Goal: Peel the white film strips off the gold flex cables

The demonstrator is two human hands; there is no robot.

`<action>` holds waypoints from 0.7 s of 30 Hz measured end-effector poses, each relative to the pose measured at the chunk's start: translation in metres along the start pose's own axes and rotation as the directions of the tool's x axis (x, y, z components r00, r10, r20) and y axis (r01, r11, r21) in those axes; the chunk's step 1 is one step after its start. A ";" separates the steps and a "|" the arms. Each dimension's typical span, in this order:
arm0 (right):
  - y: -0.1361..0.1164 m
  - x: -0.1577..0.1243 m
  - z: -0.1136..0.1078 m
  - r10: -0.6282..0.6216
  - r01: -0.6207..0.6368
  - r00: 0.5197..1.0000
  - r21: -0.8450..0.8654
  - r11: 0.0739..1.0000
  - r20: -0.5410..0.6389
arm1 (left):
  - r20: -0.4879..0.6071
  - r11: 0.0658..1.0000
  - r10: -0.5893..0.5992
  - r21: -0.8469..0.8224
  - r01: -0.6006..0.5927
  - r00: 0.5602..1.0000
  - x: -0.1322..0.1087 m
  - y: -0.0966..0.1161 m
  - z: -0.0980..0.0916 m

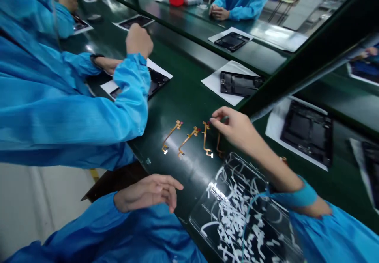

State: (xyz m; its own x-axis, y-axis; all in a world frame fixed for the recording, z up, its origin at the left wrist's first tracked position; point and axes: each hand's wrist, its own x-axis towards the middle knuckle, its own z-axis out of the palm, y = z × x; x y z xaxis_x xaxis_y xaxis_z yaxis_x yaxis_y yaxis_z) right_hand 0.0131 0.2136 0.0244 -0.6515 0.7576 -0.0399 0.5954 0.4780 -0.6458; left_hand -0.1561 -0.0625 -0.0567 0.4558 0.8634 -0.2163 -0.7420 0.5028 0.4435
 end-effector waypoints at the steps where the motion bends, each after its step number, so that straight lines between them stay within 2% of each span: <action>1: 0.011 -0.013 -0.020 -0.009 0.013 0.999 -0.114 0.993 0.032 | -0.003 1.000 0.005 0.021 -0.005 1.000 0.003 0.000 0.001; 4: 0.041 -0.054 -0.069 0.069 -0.061 0.997 -0.265 0.962 0.021 | 0.039 0.996 -0.037 0.077 0.034 0.999 0.016 0.003 0.006; 7: 0.066 -0.086 -0.086 0.135 -0.130 0.991 -0.310 0.942 -0.005 | 0.137 0.987 -0.097 0.139 0.078 0.986 0.033 0.003 0.017; 10: 0.084 -0.095 -0.070 0.139 -0.131 0.990 -0.314 0.940 0.005 | 0.197 0.975 -0.144 0.197 0.105 0.970 0.051 -0.001 0.029; 15: 0.107 -0.081 -0.037 0.097 -0.108 0.994 -0.328 0.939 -0.051 | 0.253 0.959 -0.198 0.252 0.133 0.947 0.070 -0.009 0.045; 21: 0.116 -0.082 -0.043 0.130 -0.143 0.990 -0.295 0.945 -0.061 | 0.271 0.952 -0.214 0.273 0.138 0.939 0.081 -0.019 0.050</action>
State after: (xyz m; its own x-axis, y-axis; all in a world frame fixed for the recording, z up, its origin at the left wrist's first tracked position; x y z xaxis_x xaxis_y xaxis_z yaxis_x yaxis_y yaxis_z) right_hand 0.1561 0.2258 -0.0141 -0.5384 0.8392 -0.0769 0.7940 0.4746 -0.3799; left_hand -0.0804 -0.0045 -0.0395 0.7196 0.6915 -0.0624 -0.5092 0.5868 0.6296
